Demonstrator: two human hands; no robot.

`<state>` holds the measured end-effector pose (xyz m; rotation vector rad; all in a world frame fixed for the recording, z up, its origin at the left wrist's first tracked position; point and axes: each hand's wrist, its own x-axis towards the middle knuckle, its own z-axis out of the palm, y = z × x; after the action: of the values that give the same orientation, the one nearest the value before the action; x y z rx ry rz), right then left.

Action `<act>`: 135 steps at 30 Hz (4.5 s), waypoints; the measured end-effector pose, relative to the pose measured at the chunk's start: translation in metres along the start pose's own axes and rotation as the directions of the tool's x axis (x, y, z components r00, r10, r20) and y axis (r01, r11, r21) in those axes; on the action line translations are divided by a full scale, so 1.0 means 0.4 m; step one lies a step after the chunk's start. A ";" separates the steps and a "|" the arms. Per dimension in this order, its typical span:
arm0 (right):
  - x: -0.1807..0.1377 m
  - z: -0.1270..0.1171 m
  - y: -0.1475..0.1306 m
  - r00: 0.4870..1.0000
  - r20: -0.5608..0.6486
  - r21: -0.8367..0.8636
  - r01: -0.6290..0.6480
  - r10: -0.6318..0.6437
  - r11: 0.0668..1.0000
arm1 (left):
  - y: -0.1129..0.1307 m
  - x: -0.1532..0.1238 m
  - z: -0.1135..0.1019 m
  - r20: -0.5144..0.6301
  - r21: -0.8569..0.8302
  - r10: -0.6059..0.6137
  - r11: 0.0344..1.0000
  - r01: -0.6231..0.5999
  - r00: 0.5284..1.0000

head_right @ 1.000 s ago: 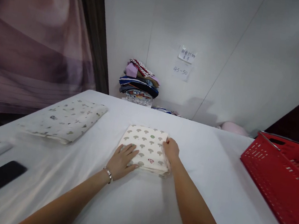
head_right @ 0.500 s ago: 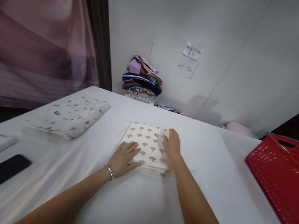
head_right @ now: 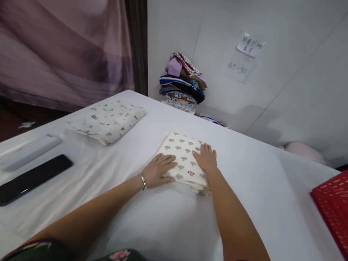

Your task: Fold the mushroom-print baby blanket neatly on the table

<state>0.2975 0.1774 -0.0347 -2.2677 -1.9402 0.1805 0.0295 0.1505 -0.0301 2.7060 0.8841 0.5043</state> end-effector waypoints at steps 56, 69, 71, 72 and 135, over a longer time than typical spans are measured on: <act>-0.297 0.040 -0.304 0.841 -0.425 0.090 0.408 -0.335 0.909 | -0.059 -0.126 -0.024 -0.202 -0.482 -0.412 0.832 0.277 0.888; -0.284 0.059 -0.296 0.794 -0.551 0.209 0.429 -0.256 0.879 | -0.013 -0.129 -0.028 -0.201 0.071 -0.153 0.983 0.170 0.968; -0.282 0.062 -0.294 0.776 -0.570 0.204 0.452 -0.270 0.868 | -0.009 -0.127 -0.024 -0.201 0.121 -0.198 0.967 0.225 0.959; -0.281 0.063 -0.294 0.771 -0.572 0.202 0.461 -0.278 0.864 | -0.006 -0.126 -0.021 -0.197 0.137 -0.220 0.959 0.249 0.955; -0.379 0.051 -0.190 0.792 -0.533 -0.095 0.296 -0.300 0.951 | -0.017 -0.109 -0.024 -0.379 -0.018 -0.063 0.998 0.061 0.923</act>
<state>0.1966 0.0398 -0.0411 -1.7091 -1.9228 -0.4615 -0.0109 0.1306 -0.0346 2.6060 1.0535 1.0401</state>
